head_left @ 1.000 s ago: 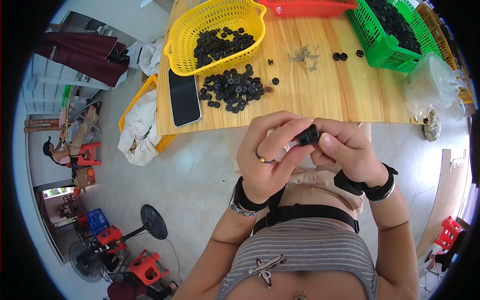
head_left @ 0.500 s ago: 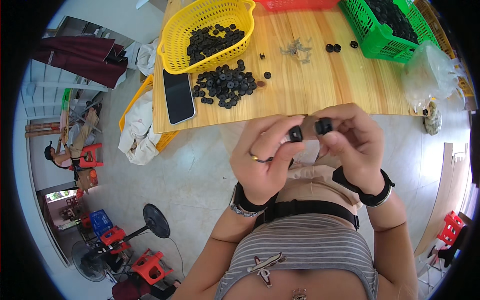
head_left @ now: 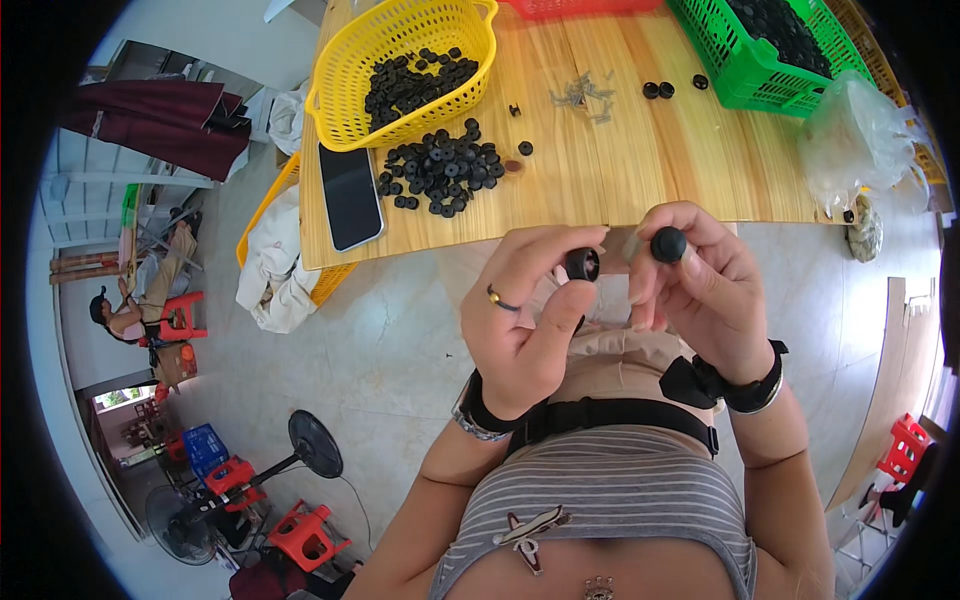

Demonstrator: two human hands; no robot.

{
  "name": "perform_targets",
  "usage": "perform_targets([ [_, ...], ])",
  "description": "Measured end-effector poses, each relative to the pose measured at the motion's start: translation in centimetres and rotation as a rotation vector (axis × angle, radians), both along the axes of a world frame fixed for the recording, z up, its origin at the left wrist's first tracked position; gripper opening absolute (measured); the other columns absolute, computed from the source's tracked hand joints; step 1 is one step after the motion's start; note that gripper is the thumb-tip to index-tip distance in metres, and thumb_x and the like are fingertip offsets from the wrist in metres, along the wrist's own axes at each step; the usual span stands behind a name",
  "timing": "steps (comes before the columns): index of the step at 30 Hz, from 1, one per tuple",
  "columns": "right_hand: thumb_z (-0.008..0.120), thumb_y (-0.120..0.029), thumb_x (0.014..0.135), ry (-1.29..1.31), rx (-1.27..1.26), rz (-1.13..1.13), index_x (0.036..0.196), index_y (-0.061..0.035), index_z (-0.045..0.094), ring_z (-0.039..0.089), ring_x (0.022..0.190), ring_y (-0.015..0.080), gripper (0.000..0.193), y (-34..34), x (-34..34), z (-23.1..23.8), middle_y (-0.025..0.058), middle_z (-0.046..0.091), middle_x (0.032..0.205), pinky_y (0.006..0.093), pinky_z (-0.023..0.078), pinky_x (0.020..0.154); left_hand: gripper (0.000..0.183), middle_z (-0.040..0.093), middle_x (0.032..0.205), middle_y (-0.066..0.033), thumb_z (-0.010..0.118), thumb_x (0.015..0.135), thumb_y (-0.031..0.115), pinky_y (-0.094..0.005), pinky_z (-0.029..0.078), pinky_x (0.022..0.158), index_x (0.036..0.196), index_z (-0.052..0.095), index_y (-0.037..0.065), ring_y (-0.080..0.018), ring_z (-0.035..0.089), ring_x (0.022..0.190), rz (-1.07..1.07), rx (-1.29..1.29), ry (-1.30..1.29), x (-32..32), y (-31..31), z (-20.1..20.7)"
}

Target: Assembling small black rubber components by inserting a metal pin through them manually.

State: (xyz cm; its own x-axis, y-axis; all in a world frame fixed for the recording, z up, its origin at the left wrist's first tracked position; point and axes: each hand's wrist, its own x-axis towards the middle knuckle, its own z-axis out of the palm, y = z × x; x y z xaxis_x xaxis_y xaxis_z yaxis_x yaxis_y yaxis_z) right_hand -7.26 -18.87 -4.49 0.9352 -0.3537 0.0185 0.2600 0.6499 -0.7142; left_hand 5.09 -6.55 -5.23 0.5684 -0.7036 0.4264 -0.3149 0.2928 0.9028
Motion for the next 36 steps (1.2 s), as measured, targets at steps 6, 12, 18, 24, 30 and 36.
perform_targets([
  [6,0.046,-0.014,0.091,0.002,0.031,-0.004,0.112,-0.0012,0.04,0.064,0.071,0.0206,0.025,0.5,0.1,-0.3,0.0145,0.061,0.085,0.0222,0.046,0.057,0.031,0.059,0.099,-0.0115,0.053,0.086,0.007,-0.0261,0.042,0.081,0.114,0.048,-0.005,-0.0132,0.054,0.089,-0.209,-0.065,0.538,-0.4,0.3,0.5],
  [12,0.053,-0.005,0.086,0.063,-0.057,-0.054,0.106,-0.0021,0.041,0.064,0.07,0.018,0.024,0.7,0.1,0.2,0.0112,0.062,0.08,0.0205,0.047,0.057,0.031,0.059,0.102,-0.0132,0.054,0.086,0.006,-0.027,0.044,0.082,0.114,0.048,-0.004,-0.014,0.055,0.092,-0.269,-0.096,0.583,-0.5,0.3,0.6],
  [18,0.06,0.005,0.078,0.142,-0.099,-0.117,0.098,0.0003,0.044,0.064,0.068,0.0174,0.027,0.9,-0.2,0.9,0.0117,0.062,0.08,0.0209,0.051,0.057,0.029,0.06,0.099,-0.0122,0.055,0.085,0.006,-0.0274,0.044,0.082,0.111,0.05,-0.004,-0.0149,0.056,0.092,-0.253,-0.079,0.608,-0.6,0.4,0.4],
  [24,0.062,0.005,0.077,0.177,-0.159,-0.144,0.094,0.0027,0.046,0.065,0.069,0.0188,0.023,1.3,-0.3,1.3,0.0141,0.063,0.079,0.0231,0.053,0.057,0.028,0.059,0.091,-0.013,0.057,0.082,0.013,-0.0275,0.041,0.074,0.105,0.051,-0.004,-0.0152,0.053,0.081,-0.147,-0.024,0.571,-1.2,0.2,0.9],
  [30,0.061,0.006,0.077,0.125,-0.164,-0.138,0.095,0.0033,0.046,0.065,0.069,0.02,0.024,1.4,-0.3,1.2,0.0154,0.063,0.081,0.0244,0.054,0.059,0.03,0.059,0.092,-0.0123,0.058,0.082,0.013,-0.0276,0.042,0.075,0.105,0.051,-0.004,-0.0154,0.055,0.083,-0.167,-0.025,0.597,-1.1,0.5,0.9],
  [36,0.061,0.007,0.075,0.085,-0.265,-0.254,0.097,0.0057,0.051,0.065,0.072,0.0203,0.024,1.5,-0.5,1.2,0.0142,0.063,0.08,0.0277,0.055,0.064,0.027,0.058,0.096,-0.0101,0.056,0.083,0.001,-0.0282,0.042,0.083,0.109,0.051,-0.004,-0.0145,0.055,0.09,-0.254,-0.085,0.627,-0.5,0.9,0.2],
])
